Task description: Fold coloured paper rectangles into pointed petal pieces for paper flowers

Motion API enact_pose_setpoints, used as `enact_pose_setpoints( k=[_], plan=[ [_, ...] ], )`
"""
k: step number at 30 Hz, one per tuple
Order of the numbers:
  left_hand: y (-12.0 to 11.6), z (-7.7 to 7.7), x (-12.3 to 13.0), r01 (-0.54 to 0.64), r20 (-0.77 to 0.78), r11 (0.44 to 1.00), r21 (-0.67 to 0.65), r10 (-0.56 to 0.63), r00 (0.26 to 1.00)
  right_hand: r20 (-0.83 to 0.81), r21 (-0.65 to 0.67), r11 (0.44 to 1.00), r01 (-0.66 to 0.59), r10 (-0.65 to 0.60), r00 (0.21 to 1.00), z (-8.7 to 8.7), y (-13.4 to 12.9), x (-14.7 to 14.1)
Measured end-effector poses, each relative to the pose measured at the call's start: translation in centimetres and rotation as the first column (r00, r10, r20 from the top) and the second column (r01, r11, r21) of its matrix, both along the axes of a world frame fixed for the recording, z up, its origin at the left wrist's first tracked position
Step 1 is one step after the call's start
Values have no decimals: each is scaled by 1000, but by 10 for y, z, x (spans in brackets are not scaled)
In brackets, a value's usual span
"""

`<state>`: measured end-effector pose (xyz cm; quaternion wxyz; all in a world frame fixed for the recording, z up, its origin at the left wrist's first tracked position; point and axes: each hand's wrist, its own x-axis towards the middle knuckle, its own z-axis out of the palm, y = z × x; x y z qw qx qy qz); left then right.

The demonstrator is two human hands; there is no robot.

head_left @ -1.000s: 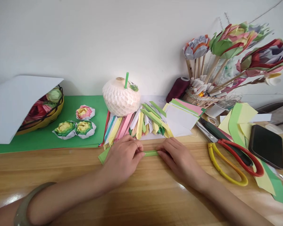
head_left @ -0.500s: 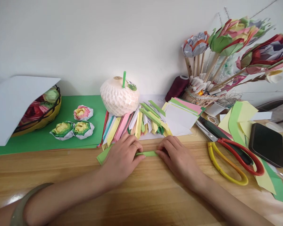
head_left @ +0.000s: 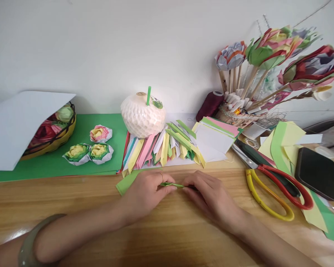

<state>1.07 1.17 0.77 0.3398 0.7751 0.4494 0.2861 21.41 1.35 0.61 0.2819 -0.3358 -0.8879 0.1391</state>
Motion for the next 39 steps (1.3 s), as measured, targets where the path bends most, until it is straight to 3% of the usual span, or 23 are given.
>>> enact_pose_setpoints(
  k=[9, 14, 17, 22, 29, 33, 39],
  plan=[
    [-1, 1, 1, 30, 154, 992, -121, -11, 988, 33, 38, 999, 2, -4, 999, 2, -2, -2],
    [0, 0, 0, 53, 174, 996, -68, -41, 984, 25, 30, 1000, -2, 1, 1000, 5, 0, 2],
    [1, 3, -2, 91, 161, 996, -16, -87, 983, 17, -18, 1000, 9, -8, 1000, 6, 2, 6],
    [2, 7, -7, 136, 162, 984, -114, -117, 980, -26, -77, 996, 49, -51, 998, 10, 3, 14],
    [1, 7, -7, 146, 293, 948, -281, -60, 954, -128, -235, 968, 88, -121, 984, 16, 4, 18],
    [0, 4, -6, 94, 327, 961, -261, -3, 945, -179, -311, 939, 147, -210, 961, 18, 3, 15],
    [0, 5, -3, 88, 313, 972, -217, -17, 949, -154, -377, 926, 32, -96, 983, 20, -1, 5]
  ],
)
